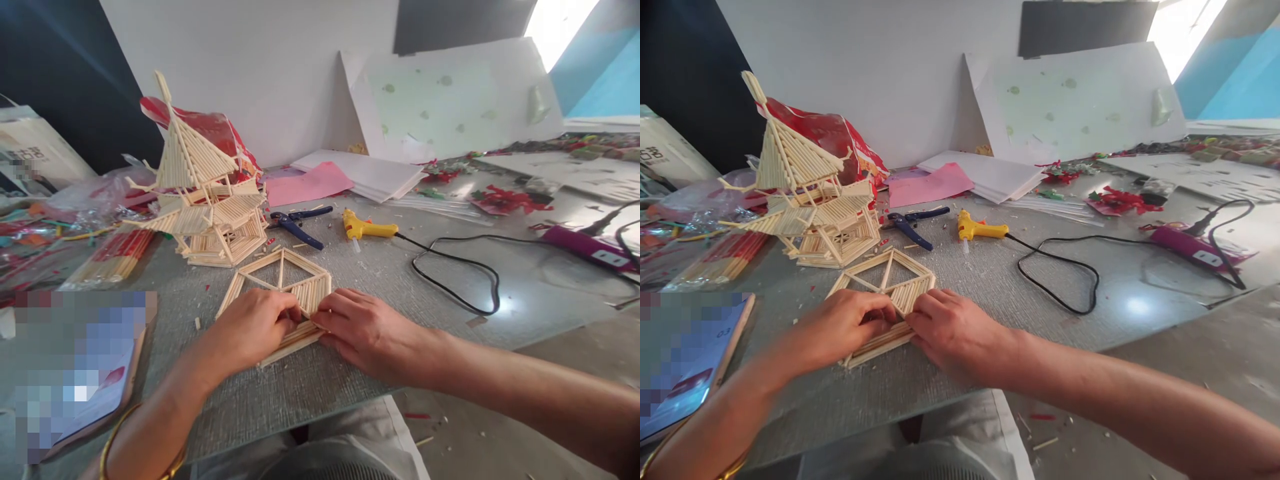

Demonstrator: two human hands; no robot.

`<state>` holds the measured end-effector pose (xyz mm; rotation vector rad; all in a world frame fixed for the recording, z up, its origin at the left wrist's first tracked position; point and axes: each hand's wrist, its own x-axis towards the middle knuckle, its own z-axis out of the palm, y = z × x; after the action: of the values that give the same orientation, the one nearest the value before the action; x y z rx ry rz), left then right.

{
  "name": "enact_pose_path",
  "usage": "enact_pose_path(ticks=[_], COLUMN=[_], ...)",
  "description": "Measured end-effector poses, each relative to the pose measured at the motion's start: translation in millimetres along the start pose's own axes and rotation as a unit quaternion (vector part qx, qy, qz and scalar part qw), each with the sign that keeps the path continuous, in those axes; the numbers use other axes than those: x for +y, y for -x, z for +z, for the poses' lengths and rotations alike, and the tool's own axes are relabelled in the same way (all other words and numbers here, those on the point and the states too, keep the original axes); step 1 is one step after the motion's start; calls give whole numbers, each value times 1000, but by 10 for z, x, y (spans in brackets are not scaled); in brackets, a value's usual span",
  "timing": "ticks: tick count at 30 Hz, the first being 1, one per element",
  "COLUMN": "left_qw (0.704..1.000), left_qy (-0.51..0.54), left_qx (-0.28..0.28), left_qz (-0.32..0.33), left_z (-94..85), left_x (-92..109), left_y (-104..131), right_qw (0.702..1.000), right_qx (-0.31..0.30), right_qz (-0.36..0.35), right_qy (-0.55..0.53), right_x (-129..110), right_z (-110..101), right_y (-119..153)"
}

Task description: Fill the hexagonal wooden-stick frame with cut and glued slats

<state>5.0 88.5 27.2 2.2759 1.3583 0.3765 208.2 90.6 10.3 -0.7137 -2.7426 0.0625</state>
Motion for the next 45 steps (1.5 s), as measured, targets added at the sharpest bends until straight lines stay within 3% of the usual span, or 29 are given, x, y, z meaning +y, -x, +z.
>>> enact_pose_path(ticks=[12, 23, 36, 45], left_qw=[998, 997, 997, 998], left_qy=[-38, -46, -54, -58], left_qx=[-48, -52, -47, -32], left_qz=[-12, -34, 11, -24], left_z=[-60, -54, -3, 28], left_x=[25, 61, 21, 28], left_y=[-46, -43, -23, -5], right_qw=[1000, 999, 1000, 999], right_qx=[6, 22, 11, 24], right_qz=[-13, -16, -16, 14], right_qy=[11, 24, 14, -17], right_x=[6, 4, -2, 4], right_z=[12, 2, 11, 12], right_y=[12, 22, 25, 66])
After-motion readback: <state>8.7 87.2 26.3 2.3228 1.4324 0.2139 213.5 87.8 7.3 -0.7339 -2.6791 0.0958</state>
